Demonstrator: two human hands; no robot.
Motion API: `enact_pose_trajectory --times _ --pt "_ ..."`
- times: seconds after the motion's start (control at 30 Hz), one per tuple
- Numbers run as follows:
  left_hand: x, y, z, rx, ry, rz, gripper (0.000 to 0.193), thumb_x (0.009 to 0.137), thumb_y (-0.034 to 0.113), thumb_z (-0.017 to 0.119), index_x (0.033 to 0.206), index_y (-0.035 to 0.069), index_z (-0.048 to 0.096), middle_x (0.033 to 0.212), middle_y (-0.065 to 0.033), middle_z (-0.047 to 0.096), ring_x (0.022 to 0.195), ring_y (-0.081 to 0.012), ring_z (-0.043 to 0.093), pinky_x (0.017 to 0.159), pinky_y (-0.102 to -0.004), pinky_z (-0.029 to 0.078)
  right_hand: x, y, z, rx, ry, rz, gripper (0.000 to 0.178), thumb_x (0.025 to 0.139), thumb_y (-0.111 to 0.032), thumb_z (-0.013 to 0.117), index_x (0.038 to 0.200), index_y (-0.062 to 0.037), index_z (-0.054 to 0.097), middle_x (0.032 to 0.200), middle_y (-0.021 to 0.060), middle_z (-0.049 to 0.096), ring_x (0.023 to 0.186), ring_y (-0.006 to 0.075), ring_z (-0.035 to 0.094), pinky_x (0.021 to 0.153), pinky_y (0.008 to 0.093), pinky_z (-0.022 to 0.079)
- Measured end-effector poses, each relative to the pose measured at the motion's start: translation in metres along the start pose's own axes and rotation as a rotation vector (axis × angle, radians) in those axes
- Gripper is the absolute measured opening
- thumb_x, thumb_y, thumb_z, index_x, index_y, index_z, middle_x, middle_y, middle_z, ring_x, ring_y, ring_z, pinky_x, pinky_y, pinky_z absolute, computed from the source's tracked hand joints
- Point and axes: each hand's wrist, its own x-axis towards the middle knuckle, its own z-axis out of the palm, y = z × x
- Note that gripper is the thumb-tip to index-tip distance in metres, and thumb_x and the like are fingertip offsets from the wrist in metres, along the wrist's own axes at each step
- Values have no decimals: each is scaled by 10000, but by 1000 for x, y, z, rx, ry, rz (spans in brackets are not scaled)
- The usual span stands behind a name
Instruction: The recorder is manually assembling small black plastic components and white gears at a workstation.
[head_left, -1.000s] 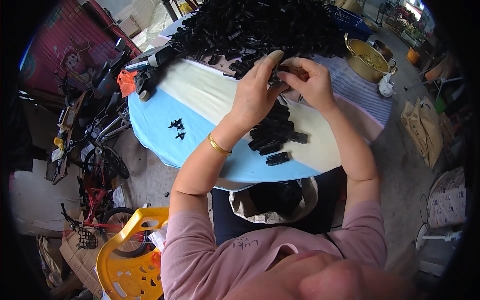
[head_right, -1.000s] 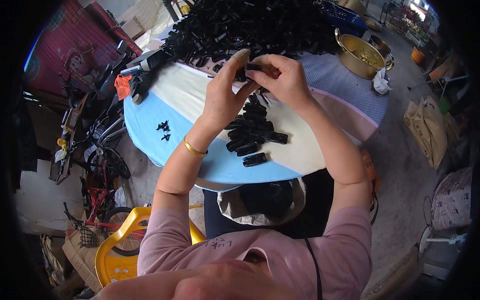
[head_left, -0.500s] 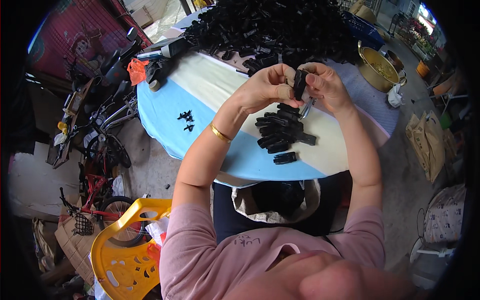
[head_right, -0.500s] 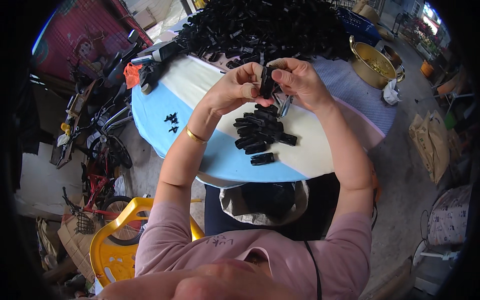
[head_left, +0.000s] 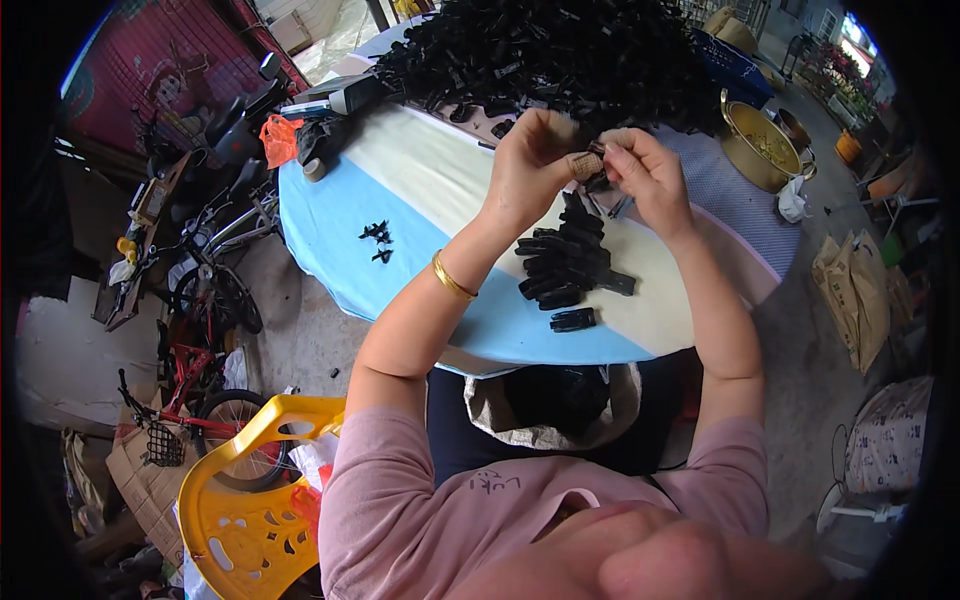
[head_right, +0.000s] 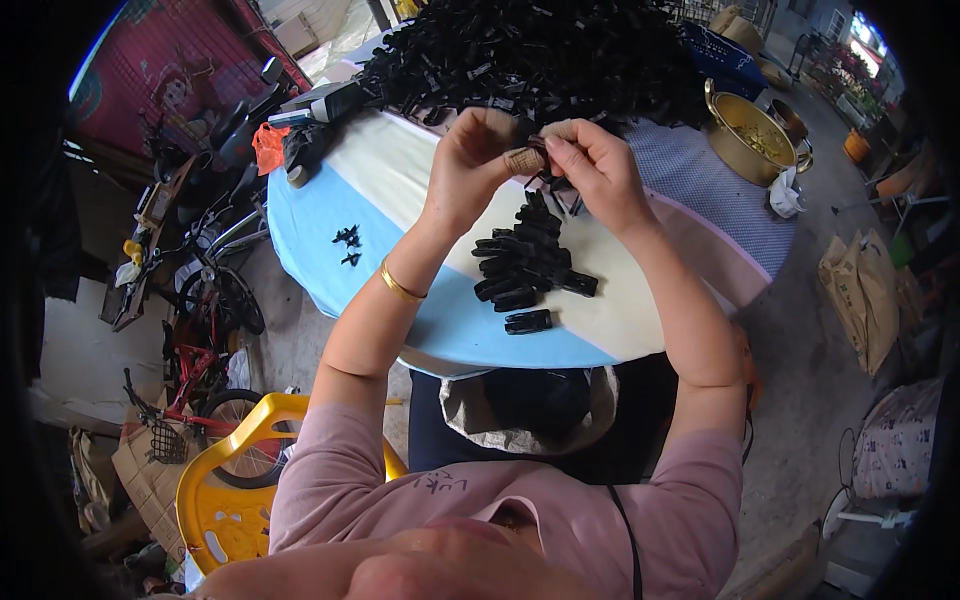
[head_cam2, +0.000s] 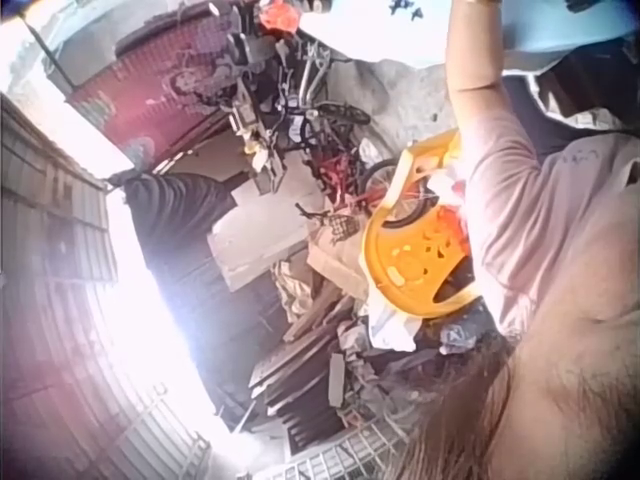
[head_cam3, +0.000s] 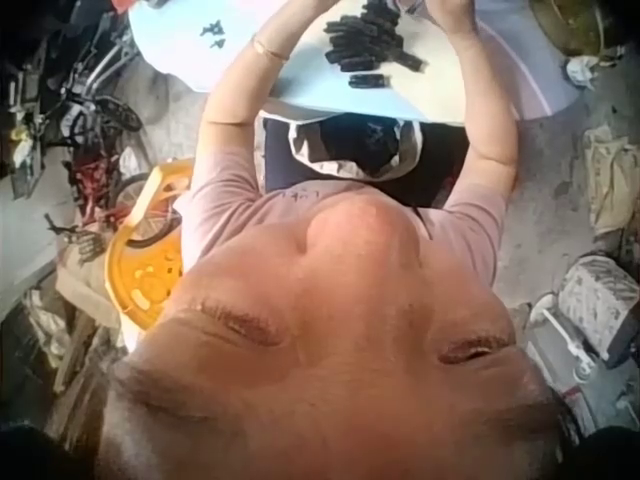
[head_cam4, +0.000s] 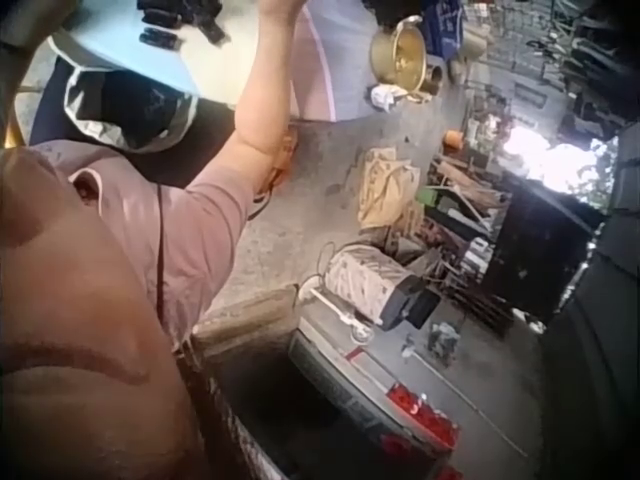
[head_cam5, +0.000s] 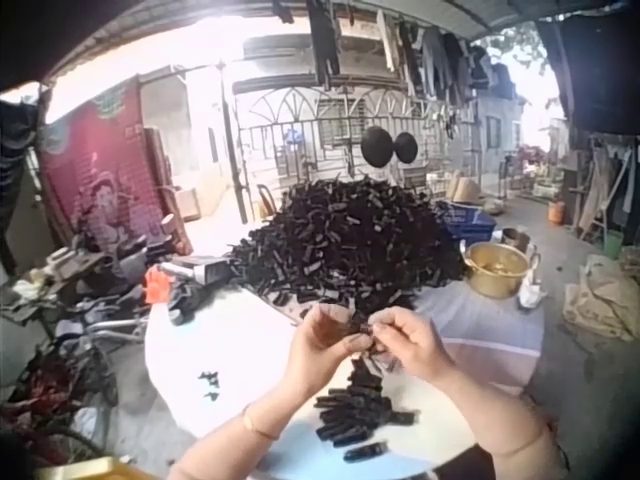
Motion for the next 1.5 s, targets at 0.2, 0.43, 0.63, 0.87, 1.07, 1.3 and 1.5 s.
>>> enact_pose_trajectory --times 0.2,0.43,0.63,0.87,1.07,1.3,1.5 --pt "-5 0 1 95 -8 -13 314 698 -37 678 983 -46 549 891 -70 608 808 -89 569 680 -205 475 -1 -2 14 -244 101 -187 120 865 -93 515 881 4 585 655 -6 559 590 38 496 522 171 395" --pt "-4 -10 -4 302 25 174 220 671 -10 711 868 -21 614 779 -43 592 702 -75 553 575 -210 458 -3 -16 13 -337 58 -83 115 853 -97 529 823 -16 605 588 -24 544 516 31 461 459 168 354" --pt "-6 4 1 697 28 405 219 650 15 727 843 -14 625 721 -39 582 604 -74 538 528 -223 444 -2 -22 7 -105 -19 231 128 880 -118 492 872 -36 591 611 -33 489 514 -4 354 447 142 252" --pt "7 16 -19 256 -186 -195 344 705 32 697 1011 -15 547 826 -41 605 715 -91 568 624 -208 474 5 -10 -16 -665 -53 63 181 776 -100 592 922 6 602 695 60 612 618 126 565 573 262 449" --pt "3 9 -22 454 -740 -191 230 695 109 725 867 -2 622 777 -38 625 780 -116 582 726 -270 473 9 8 -17 -1138 -184 147 263 712 -162 670 948 -62 614 755 113 625 676 260 605 617 345 468" --pt "7 13 -21 567 -472 -15 339 742 90 669 1059 18 574 1048 -46 582 976 -132 529 811 -279 466 17 9 -37 -832 -42 258 312 678 -237 720 879 -13 636 681 66 615 618 139 569 562 264 442" --pt "5 -11 -13 414 -238 37 331 759 12 632 1080 -11 551 988 -60 609 895 -133 575 794 -263 470 13 3 -15 -210 6 241 207 780 -179 657 885 -2 632 732 -1 605 615 38 496 525 159 368"
